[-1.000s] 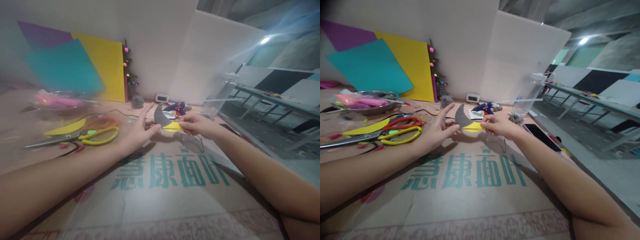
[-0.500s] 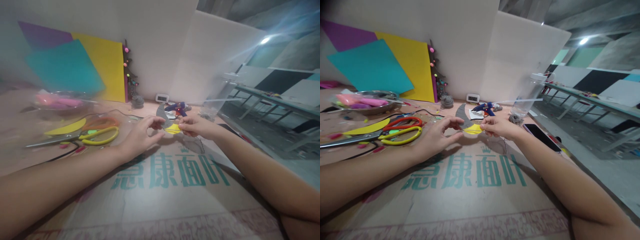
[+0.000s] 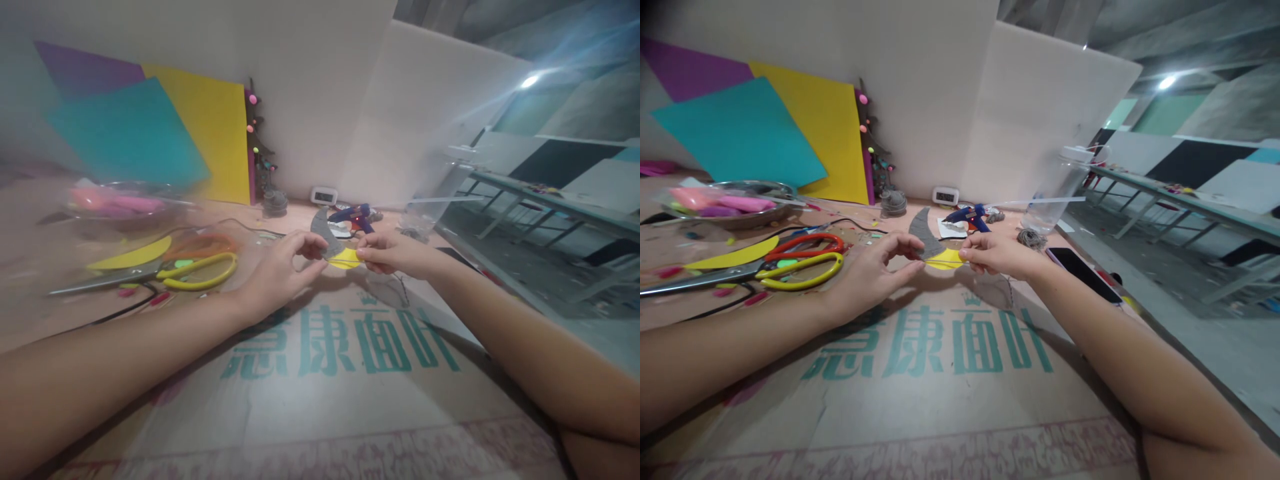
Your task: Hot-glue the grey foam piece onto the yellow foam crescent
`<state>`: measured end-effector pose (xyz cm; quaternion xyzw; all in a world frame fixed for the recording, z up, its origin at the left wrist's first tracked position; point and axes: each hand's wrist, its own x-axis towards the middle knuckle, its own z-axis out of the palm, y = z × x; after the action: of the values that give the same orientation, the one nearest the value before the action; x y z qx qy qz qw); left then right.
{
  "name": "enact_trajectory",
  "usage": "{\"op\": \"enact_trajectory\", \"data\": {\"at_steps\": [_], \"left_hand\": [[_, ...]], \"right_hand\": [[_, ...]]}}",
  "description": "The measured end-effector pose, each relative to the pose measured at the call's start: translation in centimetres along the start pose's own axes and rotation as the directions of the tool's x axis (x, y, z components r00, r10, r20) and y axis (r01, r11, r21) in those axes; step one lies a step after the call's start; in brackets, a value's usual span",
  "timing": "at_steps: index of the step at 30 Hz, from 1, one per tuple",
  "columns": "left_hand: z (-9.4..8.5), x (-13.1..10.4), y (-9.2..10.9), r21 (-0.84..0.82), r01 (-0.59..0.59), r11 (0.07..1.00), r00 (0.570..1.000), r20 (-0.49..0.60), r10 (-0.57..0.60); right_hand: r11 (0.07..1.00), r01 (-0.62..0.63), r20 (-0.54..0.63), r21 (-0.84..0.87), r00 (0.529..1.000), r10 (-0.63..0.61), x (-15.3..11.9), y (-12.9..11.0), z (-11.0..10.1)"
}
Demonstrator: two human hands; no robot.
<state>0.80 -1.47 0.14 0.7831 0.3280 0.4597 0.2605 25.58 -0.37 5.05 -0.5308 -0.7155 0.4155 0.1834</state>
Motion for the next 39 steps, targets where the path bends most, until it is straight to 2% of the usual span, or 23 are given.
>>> {"op": "enact_trajectory", "data": {"at_steps": [4, 9, 11, 16, 22, 28, 33, 37, 39], "left_hand": [[-0.1, 0.1, 0.0, -0.002, -0.008, 1.000, 1.000, 0.002, 0.008], [-0.2, 0.1, 0.0, 0.012, -0.031, 0.999, 0.999, 0.018, 0.031], [-0.2, 0.0, 0.1, 0.010, -0.036, 0.999, 0.999, 0.020, 0.035], [-0.3, -0.2, 0.6, 0.022, -0.064, 0.998, 0.998, 0.009, 0.064], [-0.4, -0.4, 1.2, 0.016, -0.059, 0.998, 0.998, 0.027, 0.059], [-0.3, -0.5, 1.4, -0.031, -0.030, 0.999, 0.999, 0.037, 0.031], [-0.2, -0.6, 1.2, -0.049, -0.003, 0.999, 0.999, 0.044, 0.006], [-0.2, -0.5, 1.2, -0.038, 0.003, 0.999, 0.999, 0.050, -0.001], [-0.2, -0.4, 1.2, -0.037, 0.014, 0.999, 0.998, 0.054, -0.012]], "right_hand": [[0.995, 0.019, 0.027, -0.101, 1.000, -0.016, -0.7, -0.8, -0.8], [0.956, 0.120, -0.055, -0.266, 0.989, -0.139, -1.3, -1.0, -2.7], [0.952, 0.121, -0.052, -0.281, 0.989, -0.141, -1.3, -0.9, -3.0], [0.964, 0.044, -0.126, -0.261, 0.989, -0.079, -0.8, -0.8, -2.3], [0.979, 0.005, -0.148, -0.206, 0.988, -0.036, -0.6, -0.7, -1.6], [0.993, 0.050, -0.185, -0.103, 0.980, -0.069, -0.3, -0.2, -1.2], [0.994, 0.108, -0.288, -0.031, 0.951, -0.112, 0.4, 0.3, 0.0], [0.958, 0.144, -0.239, -0.249, 0.949, -0.205, 0.8, 0.5, 0.6], [0.908, 0.184, -0.275, -0.377, 0.914, -0.299, 0.8, 0.5, 0.4]]}}
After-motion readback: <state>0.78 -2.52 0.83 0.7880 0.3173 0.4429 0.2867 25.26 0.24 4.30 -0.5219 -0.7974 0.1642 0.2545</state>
